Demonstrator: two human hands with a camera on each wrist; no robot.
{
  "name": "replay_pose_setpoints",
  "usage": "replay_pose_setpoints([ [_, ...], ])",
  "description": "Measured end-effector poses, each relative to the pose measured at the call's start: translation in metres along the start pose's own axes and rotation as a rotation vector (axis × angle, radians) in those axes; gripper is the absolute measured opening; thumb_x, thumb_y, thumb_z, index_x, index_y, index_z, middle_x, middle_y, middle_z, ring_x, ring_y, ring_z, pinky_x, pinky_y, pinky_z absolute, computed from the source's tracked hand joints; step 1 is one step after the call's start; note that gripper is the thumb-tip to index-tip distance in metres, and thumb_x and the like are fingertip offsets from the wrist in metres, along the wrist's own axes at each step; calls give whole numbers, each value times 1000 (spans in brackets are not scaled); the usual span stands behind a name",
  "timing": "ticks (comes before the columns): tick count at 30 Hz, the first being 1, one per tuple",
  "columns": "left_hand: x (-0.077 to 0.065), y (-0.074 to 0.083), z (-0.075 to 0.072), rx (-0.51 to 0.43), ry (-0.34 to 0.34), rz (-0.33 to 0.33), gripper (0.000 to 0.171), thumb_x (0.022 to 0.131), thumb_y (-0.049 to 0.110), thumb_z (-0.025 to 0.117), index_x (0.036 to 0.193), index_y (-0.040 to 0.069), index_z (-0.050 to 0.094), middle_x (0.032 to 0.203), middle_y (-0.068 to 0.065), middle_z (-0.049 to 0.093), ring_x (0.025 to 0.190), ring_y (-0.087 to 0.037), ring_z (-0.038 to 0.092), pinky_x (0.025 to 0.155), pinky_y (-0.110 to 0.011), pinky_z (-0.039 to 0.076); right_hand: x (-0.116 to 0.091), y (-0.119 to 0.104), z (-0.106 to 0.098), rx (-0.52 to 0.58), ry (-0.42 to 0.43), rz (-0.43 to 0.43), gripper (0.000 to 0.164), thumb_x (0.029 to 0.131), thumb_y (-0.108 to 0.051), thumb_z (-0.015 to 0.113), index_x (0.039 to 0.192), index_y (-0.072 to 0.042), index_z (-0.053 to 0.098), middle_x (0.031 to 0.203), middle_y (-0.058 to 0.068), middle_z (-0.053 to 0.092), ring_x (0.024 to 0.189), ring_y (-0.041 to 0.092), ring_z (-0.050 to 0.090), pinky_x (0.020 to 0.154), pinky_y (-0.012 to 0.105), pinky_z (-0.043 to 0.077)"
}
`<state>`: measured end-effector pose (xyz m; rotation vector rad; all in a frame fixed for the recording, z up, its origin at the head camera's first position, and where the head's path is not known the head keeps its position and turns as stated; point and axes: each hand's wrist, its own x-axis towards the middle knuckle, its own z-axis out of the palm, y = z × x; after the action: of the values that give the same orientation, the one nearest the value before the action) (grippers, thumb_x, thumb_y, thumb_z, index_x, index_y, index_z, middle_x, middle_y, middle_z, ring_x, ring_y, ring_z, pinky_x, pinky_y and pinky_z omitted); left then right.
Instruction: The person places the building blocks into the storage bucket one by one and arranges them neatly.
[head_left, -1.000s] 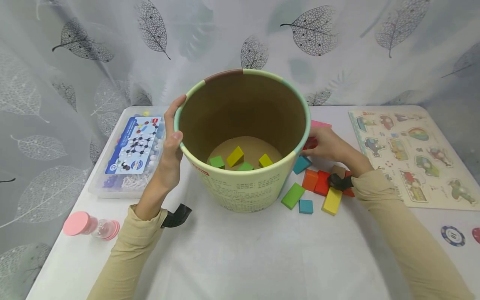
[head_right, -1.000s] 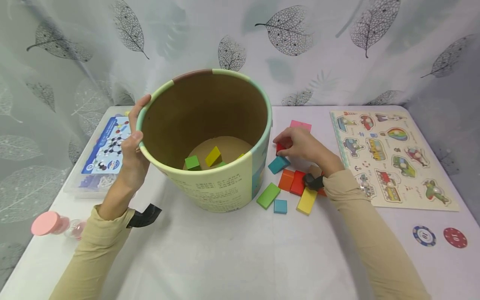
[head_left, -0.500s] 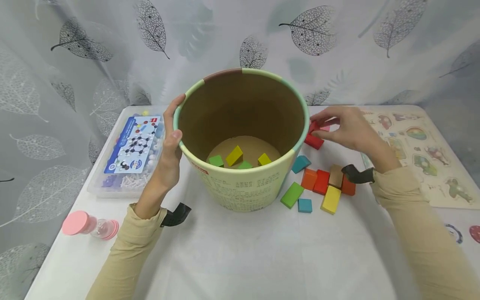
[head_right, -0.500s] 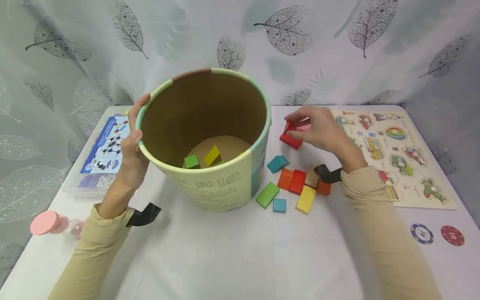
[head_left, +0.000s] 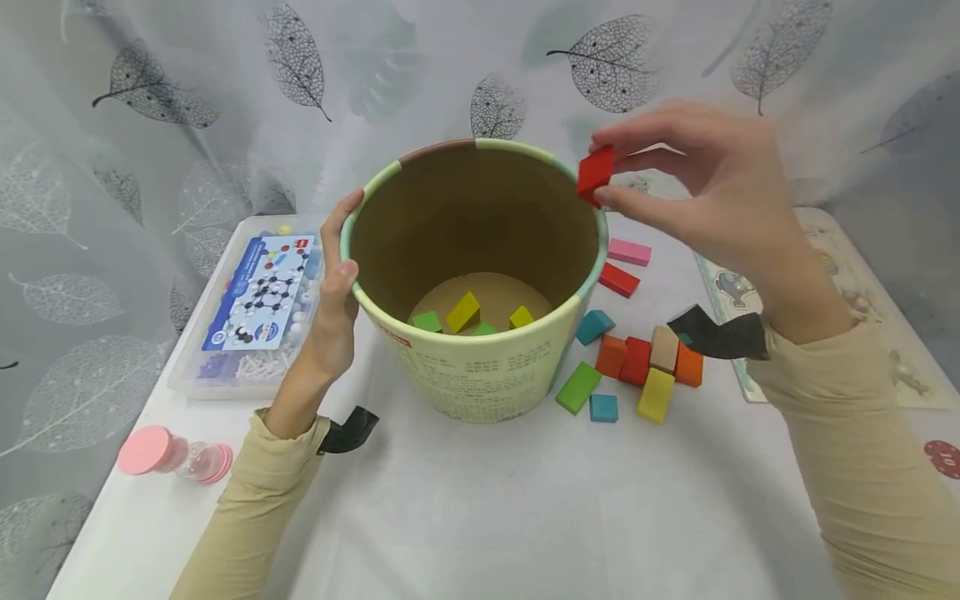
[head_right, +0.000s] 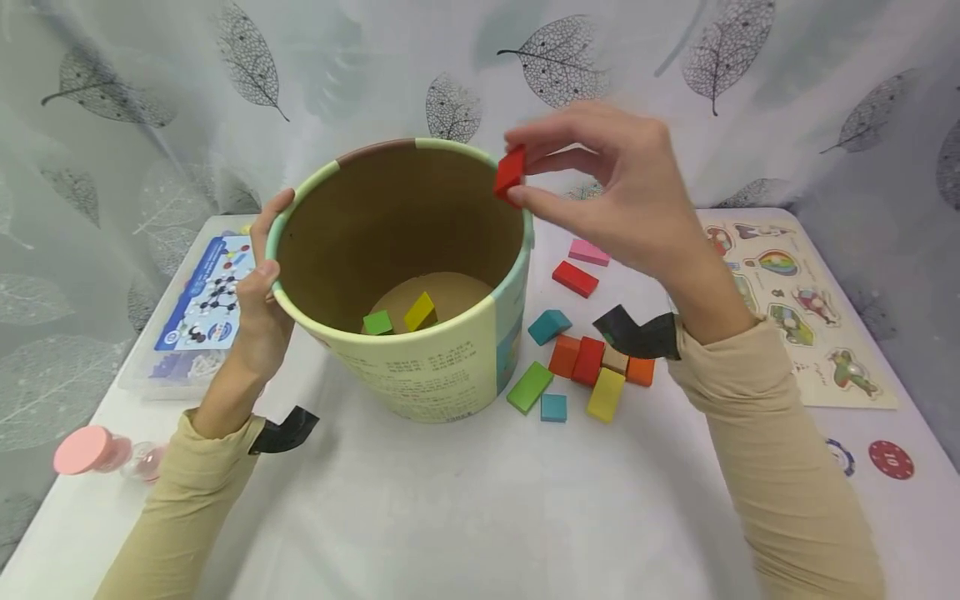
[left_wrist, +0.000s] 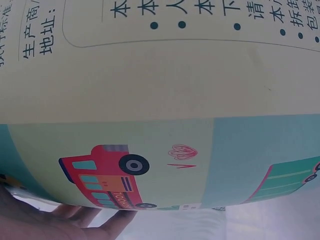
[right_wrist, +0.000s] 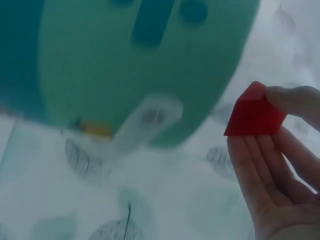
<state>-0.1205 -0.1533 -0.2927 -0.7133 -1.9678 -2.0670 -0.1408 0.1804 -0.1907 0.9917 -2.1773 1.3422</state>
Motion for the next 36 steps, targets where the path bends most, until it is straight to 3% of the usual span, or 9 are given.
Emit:
replay_pose_setpoints([
  [4,1,-1,0,-9,-2,1,79,87,59,46,153,25,19,155,-12,29,139,-39,28,112,-58,18,7,-10,19,91,-58,-39,44,70,17,76,112,7,68,106,9,69,97,22,65,91,24,53],
  [14,1,-2,1,-12,-10,-1,81,86,59,48,153,25,20,155,-11,29,141,-38,28,113,-59,16,7,-6,30,83,-93,-54,46,68,20,75,112,8,67,102,12,68,96,21,66,89,25,54],
  [20,1,-1,0,-18,-12,11,82,86,60,49,153,23,19,156,-10,28,142,-36,27,115,-59,15,4,-4,22,112,-79,-53,45,70,18,75,113,8,68,105,11,68,98,22,66,90,25,53],
  [25,0,-1,-2,-16,-7,8,81,87,59,48,153,23,19,156,-10,29,141,-36,28,114,-57,17,-2,2,6,222,-35,-57,42,71,17,74,112,15,65,109,15,69,99,25,66,91,26,53],
  [30,-2,1,-3,-26,0,-5,79,87,57,48,153,23,19,156,-10,29,141,-37,27,114,-54,19,-21,15,-8,315,9,27,40,71,22,71,110,20,62,107,20,68,98,26,67,91,26,53],
  [33,-2,2,-2,-29,-6,-4,80,87,58,48,153,23,19,155,-11,29,141,-38,27,113,-55,19,-41,31,-12,207,-35,109,43,72,22,70,113,15,64,108,18,68,100,23,67,91,23,52],
  [36,0,3,-2,-28,-19,0,79,87,57,48,153,23,19,156,-12,28,141,-39,27,114,-56,19,-64,54,-11,25,-155,203,45,74,15,74,116,3,67,111,10,68,101,15,66,90,15,50],
])
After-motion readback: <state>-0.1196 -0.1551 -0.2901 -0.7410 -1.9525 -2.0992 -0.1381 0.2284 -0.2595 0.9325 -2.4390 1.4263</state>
